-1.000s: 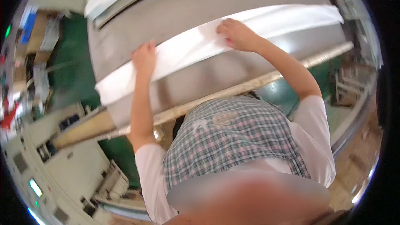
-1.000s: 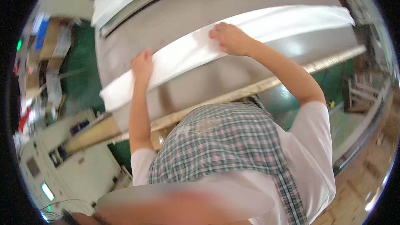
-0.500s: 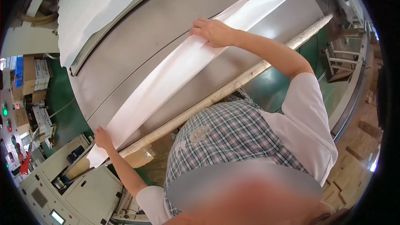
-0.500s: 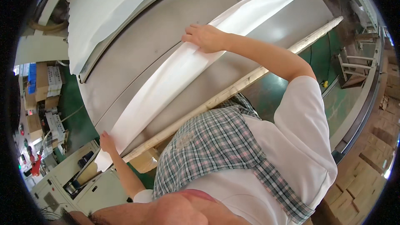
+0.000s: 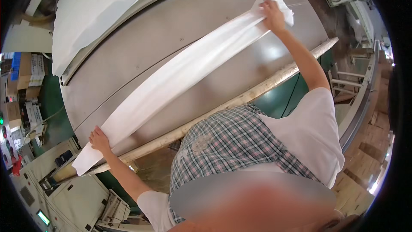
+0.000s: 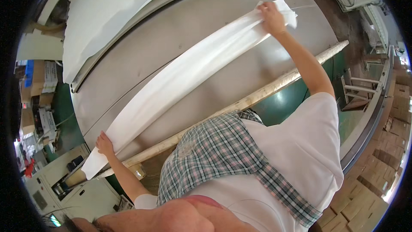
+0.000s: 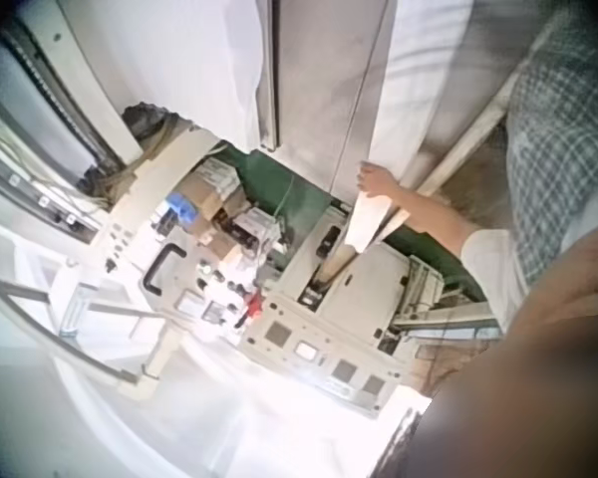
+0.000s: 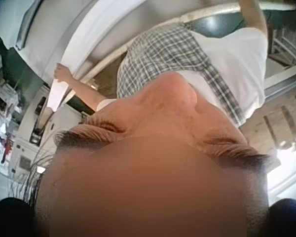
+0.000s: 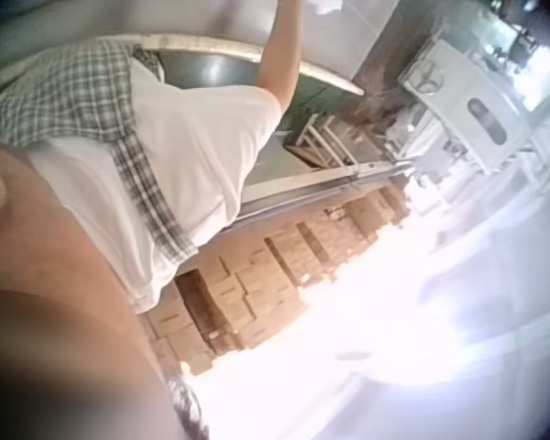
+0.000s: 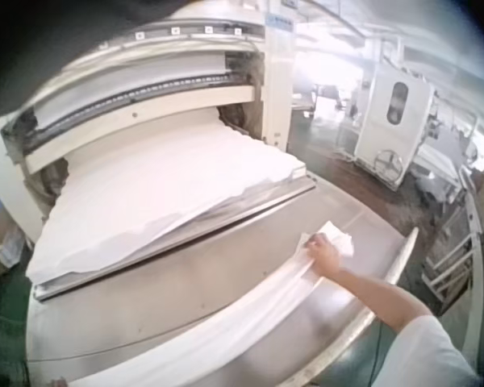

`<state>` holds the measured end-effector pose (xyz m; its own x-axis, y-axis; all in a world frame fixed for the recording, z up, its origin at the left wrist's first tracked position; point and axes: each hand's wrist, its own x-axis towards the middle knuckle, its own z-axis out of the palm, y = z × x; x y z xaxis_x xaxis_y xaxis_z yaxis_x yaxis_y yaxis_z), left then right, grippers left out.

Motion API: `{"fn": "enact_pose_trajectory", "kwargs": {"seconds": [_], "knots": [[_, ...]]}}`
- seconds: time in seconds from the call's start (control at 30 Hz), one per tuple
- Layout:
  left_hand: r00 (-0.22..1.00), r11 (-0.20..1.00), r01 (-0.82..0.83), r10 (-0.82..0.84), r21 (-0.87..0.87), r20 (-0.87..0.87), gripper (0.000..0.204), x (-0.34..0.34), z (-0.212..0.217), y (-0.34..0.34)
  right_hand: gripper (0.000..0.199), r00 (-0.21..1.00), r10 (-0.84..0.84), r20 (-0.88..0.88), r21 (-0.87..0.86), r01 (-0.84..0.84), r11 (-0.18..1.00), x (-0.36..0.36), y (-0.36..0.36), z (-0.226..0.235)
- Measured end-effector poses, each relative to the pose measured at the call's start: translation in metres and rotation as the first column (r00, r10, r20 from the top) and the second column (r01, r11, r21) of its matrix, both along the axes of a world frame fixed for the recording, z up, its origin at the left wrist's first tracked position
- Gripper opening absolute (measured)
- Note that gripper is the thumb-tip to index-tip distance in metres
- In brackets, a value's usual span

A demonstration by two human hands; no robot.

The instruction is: Operating a paper mill machine to unroll, align, and cut large sheets of material.

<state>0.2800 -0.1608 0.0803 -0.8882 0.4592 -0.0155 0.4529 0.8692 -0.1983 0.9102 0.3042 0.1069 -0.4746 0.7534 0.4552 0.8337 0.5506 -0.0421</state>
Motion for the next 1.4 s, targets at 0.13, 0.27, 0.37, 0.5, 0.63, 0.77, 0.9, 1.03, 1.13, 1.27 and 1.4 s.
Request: {"fn": "enact_pose_trajectory", "kwargs": {"seconds": [0.13, 0.27, 0.37, 0.5, 0.63, 0.77, 0.9, 1.03, 1.13, 1.27, 1.4], "knots": [[0.998, 0.998, -0.063, 0.063, -0.014, 0.003, 0.054, 0.009, 0.006, 0.005, 0.033, 0.935, -0.345, -0.077, 0.034, 0.349, 0.937, 0.057, 0.047, 0.001], [0.996, 0.996, -0.062, 0.057, 0.061, 0.071, 0.055, 0.021, 0.007, 0.017, 0.024, 0.813, -0.577, -0.074, 0.165, 0.581, 0.797, 0.131, 0.083, -0.019], [0.997, 0.997, -0.034, 0.030, 0.068, 0.066, 0.057, 0.031, 0.005, 0.025, 0.022, 0.762, -0.639, -0.101, 0.148, 0.647, 0.748, 0.164, 0.100, -0.017], [0.997, 0.999, -0.045, 0.043, 0.026, 0.063, 0.058, 0.036, 0.001, 0.024, 0.021, 0.894, -0.283, -0.348, -0.078, 0.274, 0.959, 0.096, 0.082, 0.038], [0.996, 0.998, -0.068, 0.068, 0.007, 0.058, 0.059, 0.040, 0.001, 0.027, 0.018, 0.957, 0.012, -0.290, -0.309, -0.106, 0.945, 0.021, 0.042, 0.062], [0.996, 0.998, -0.061, 0.059, 0.034, 0.065, 0.057, 0.040, -0.002, 0.022, 0.030, 0.919, -0.134, 0.371, -0.328, 0.264, 0.907, 0.017, 0.054, 0.021], [0.997, 0.999, -0.044, 0.043, 0.017, 0.062, 0.055, 0.044, 0.001, 0.034, 0.044, 0.852, -0.508, 0.129, -0.232, 0.524, 0.820, 0.066, 0.093, -0.047], [0.996, 0.997, -0.064, 0.061, 0.041, 0.061, 0.055, 0.031, -0.011, 0.019, 0.046, 0.942, -0.334, -0.036, -0.572, 0.255, 0.780, 0.111, 0.136, -0.055], [0.992, 0.994, -0.112, 0.112, -0.002, 0.064, 0.053, 0.024, 0.001, -0.001, 0.033, 0.989, -0.128, -0.070, -0.765, 0.029, 0.643, 0.077, 0.095, -0.034], [0.961, 0.957, 0.237, -0.256, 0.166, 0.106, 0.031, 0.026, 0.010, 0.007, 0.032, 0.999, 0.045, 0.003, -0.876, -0.019, 0.482, 0.016, 0.001, 0.021], [0.526, 0.768, 0.281, -0.624, 0.575, 0.577, 0.022, 0.158, 0.053, 0.121, 0.038, 0.950, 0.307, -0.060, -0.939, -0.159, 0.307, -0.035, -0.062, 0.024]]}}
